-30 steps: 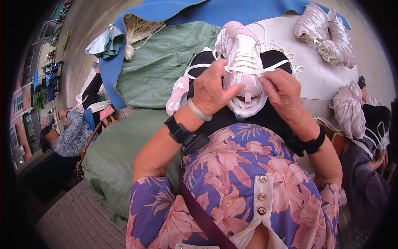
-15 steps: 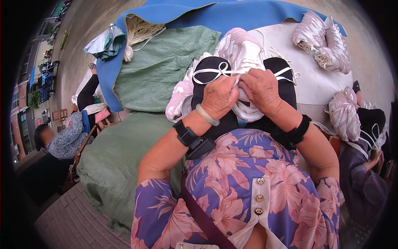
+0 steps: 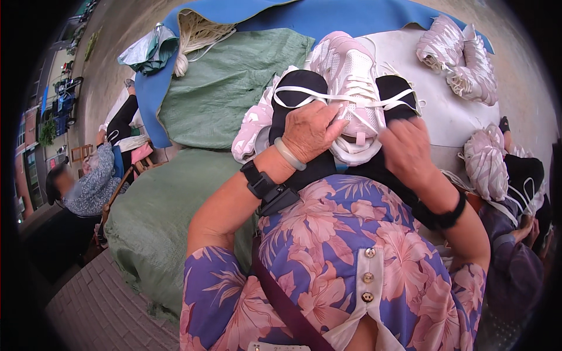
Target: The person sits on the ground and laces a pink and white sneaker resting on their lap. They thread the white laces through the eyelets, pull them tight, and adjust the fit repeatedly. The task involves handling the shoe and laces by hand.
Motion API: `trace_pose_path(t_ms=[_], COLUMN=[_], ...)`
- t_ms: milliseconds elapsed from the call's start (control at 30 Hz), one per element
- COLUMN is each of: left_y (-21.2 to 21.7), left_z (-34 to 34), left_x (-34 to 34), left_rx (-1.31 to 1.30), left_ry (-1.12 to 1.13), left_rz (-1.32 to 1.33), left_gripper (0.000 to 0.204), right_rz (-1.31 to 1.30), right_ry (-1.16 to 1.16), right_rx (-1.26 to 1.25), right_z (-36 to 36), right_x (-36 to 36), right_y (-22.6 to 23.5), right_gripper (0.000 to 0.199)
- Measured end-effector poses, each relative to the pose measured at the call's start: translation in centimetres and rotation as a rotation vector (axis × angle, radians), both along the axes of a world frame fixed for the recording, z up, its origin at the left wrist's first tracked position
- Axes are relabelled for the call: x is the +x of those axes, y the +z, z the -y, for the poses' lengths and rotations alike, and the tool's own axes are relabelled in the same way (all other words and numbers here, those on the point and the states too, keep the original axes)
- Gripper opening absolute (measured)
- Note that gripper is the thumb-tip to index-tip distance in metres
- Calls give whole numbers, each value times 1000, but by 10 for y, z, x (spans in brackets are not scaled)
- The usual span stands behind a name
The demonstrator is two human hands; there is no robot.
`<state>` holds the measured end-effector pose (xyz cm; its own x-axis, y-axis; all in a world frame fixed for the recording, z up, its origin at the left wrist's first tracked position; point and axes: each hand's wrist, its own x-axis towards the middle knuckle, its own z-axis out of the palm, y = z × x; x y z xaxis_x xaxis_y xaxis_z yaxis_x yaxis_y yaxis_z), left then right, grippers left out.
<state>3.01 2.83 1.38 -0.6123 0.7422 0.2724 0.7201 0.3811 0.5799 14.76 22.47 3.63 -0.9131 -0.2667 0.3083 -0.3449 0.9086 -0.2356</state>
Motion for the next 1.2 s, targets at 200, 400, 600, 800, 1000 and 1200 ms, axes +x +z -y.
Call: trace_pose_path(t_ms=[200,400,600,800,1000,1200], left_y=[-1,3,-2,-1,31,21], left_z=[12,15,-1,-4,-10,-8], left_x=[-5,-30,-49,-57,-59,-68], left_rx=[89,49,-132,-213,226,309], left_ry=[-8,161,95,-22,-61,-55], left_rz=[16,-12,-80,141,1301,1408], left_gripper=[18,21,21,14,30,34], right_rz=[126,134,185,111,131,64], right_ry=[-213,-283,-330,-203,-101,-60], right_rx=[-7,-126,-107,-367,-261,-172], right_z=[-81,-70,-63,-36,-21,-24], right_x=[120,120,87,43,22,22], right_y=[-13,-28,-33,-17,-12,-22], right_gripper=[12,16,27,37,34,18])
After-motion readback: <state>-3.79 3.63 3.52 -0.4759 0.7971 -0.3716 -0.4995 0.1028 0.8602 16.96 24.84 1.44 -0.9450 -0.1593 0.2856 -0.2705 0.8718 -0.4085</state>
